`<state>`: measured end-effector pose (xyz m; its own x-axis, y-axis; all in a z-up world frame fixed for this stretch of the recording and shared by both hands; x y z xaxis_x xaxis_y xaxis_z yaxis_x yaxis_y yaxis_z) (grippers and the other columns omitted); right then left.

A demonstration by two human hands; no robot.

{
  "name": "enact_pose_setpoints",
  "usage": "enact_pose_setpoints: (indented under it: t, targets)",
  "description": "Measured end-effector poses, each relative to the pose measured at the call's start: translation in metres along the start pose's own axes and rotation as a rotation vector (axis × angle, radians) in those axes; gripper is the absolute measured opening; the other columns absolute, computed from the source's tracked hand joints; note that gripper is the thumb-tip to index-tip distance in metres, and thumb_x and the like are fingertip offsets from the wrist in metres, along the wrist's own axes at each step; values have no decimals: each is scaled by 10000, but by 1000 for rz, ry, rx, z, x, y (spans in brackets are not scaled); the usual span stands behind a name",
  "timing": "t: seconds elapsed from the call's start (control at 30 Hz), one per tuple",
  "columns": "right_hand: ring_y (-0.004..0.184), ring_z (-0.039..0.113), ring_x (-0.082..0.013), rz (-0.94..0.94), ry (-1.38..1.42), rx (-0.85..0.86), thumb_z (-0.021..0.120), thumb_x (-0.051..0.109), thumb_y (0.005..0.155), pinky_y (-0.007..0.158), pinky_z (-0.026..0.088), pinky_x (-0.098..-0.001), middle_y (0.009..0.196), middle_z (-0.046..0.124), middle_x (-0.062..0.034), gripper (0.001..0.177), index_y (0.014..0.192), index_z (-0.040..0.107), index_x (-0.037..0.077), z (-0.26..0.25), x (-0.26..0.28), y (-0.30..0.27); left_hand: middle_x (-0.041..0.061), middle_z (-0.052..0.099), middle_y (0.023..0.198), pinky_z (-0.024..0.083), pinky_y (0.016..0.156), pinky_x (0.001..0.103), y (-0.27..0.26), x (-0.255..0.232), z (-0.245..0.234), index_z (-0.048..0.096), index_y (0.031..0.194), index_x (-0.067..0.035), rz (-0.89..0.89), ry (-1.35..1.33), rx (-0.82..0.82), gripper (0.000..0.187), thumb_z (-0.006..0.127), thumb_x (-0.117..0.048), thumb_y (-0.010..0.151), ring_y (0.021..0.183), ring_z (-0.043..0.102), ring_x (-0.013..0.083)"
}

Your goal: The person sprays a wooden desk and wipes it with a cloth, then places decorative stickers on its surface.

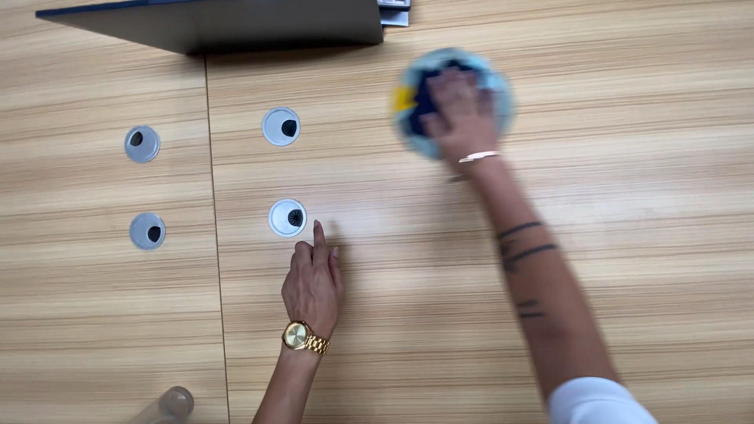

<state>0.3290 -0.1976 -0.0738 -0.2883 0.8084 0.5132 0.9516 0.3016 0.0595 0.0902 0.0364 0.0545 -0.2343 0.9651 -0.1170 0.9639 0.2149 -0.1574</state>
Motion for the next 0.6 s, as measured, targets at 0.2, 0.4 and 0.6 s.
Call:
enact_pose_setpoints:
  t: [0.2, 0.4, 0.6]
  targets:
    - [1591, -33, -277, 499, -128, 82, 296, 486, 1043, 1240, -69, -580, 1741, 29, -51, 704, 1659, 134, 186, -91, -158, -93, 138, 556, 891, 545, 541, 355, 3, 9, 9, 516, 1453, 0, 12, -10, -31, 506, 569, -232, 1007, 700, 612, 239]
    - [1608, -31, -346, 519, -165, 8, 289, 441, 1076, 1233, -68, -638, 1759, 39, -118, 692, 1681, 159, 132, -79, -159, -111, 141, 576, 925, 548, 560, 356, 9, 24, 1, 533, 1443, 1, -16, -66, -92, 486, 569, -218, 1011, 725, 624, 243]
    - [1606, 35, -332, 134, -120, 68, 393, 397, 1053, 1244, -33, -602, 1750, 112, -101, 692, 1671, 220, 138, -20, -22, -29, 141, 573, 906, 547, 569, 364, 8, 54, -1, 535, 1447, 9, -79, -105, -120, 496, 578, -220, 1008, 734, 629, 252]
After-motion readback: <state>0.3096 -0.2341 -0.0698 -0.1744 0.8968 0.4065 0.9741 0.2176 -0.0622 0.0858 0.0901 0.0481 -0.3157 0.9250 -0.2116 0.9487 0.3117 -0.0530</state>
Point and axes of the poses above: each hand's wrist, its own y-axis towards the middle knuckle, its own z-axis out of the palm, x = y × z, the point moved 5 cm from there along y, towards the middle knuckle
